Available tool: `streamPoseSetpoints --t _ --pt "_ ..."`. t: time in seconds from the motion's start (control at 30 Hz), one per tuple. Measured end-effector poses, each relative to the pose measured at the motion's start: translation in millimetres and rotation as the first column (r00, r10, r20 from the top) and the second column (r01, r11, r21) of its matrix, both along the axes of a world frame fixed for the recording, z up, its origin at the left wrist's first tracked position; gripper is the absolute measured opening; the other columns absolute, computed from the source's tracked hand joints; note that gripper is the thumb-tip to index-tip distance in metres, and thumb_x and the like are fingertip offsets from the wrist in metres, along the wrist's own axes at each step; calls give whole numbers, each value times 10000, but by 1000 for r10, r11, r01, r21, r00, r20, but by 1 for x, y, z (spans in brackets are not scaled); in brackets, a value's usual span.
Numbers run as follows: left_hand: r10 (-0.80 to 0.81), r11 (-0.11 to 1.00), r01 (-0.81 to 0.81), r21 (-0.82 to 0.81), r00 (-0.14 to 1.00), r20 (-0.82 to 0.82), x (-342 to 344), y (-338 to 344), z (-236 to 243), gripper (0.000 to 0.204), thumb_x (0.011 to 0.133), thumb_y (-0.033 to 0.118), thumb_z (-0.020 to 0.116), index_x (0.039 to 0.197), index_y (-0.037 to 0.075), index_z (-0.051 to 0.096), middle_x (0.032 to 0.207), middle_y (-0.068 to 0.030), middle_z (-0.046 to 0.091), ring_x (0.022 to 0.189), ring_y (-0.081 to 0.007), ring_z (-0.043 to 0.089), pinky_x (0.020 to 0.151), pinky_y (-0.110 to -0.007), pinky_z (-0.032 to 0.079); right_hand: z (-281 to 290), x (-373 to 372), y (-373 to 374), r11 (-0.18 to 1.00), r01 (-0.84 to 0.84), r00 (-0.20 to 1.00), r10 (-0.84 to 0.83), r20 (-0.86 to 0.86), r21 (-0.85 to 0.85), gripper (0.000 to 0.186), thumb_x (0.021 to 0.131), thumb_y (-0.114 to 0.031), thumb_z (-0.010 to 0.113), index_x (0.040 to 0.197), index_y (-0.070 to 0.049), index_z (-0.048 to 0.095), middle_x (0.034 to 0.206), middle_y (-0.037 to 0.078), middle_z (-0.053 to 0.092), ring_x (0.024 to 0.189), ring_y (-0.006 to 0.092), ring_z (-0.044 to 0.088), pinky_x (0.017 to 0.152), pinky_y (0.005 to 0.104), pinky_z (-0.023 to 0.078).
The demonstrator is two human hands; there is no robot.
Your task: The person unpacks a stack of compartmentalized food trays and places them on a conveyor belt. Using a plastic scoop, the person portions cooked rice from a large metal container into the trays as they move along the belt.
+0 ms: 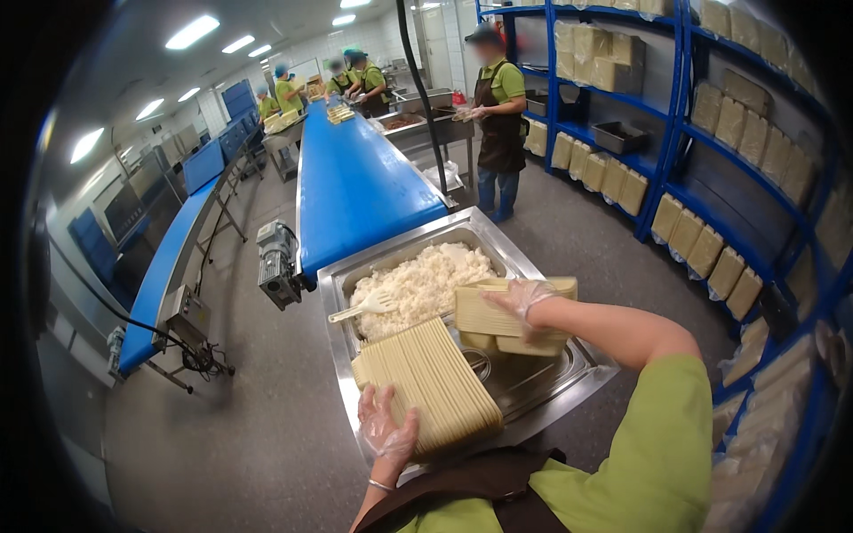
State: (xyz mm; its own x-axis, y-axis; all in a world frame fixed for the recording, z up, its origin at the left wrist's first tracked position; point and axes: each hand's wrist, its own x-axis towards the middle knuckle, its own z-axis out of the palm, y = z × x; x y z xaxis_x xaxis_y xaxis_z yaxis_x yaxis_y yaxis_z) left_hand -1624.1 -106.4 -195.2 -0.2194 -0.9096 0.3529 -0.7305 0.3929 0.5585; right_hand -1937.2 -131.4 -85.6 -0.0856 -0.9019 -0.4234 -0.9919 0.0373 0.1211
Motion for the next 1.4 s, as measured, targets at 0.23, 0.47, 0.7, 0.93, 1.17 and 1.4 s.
streamPoseSetpoints --t 0.23,0.47,0.7,0.93,1.17,1.4 --pt "5 1000 -4 25 999 -34 3 2 2 520 679 329 652 1128 87 552 1278 -202 395 1210 -416 318 1007 -491 284 -94 -100 48 808 -533 801 386 -457 -252 570 895 -187 374 1365 -465 213 1010 58 541 886 179 575 736 300 467" --pt "-30 998 32 -57 999 37 -2 0 1 586 675 266 672 1169 18 479 1275 -183 370 1200 -370 334 996 -446 298 -144 -131 73 942 -202 924 93 -372 -267 571 846 -151 435 1366 -347 305 1013 33 546 963 208 545 870 400 404" --pt "321 863 -19 505 792 -519 32 -14 -21 573 829 335 581 1258 0 403 1222 -160 457 1123 -267 457 954 -362 378 -93 -2 64 923 217 767 40 640 -317 598 817 -263 560 1356 -109 351 1400 135 347 1301 237 316 1035 338 300" --pt "432 684 443 579 394 -811 34 -6 -29 583 902 435 463 1305 24 370 1216 -111 505 1091 -206 514 910 -335 435 -127 100 24 982 189 -86 40 995 -23 989 703 -349 704 1428 -54 100 1408 168 294 1299 251 270 1066 321 219" --pt "403 734 506 452 211 -890 12 -27 -77 702 890 613 270 1364 96 304 1354 -97 398 1200 -243 423 991 -383 354 -33 117 -25 956 -121 438 293 850 -267 1034 612 -220 696 1429 -69 80 1354 254 349 1198 316 432 992 332 356" --pt "499 247 670 700 531 -685 -7 -12 -114 768 810 682 398 1347 134 355 1334 -78 428 1162 -248 461 957 -408 366 -74 123 -21 828 -431 764 546 343 -357 533 732 -106 512 1257 -173 445 1021 127 600 925 309 591 761 379 497"
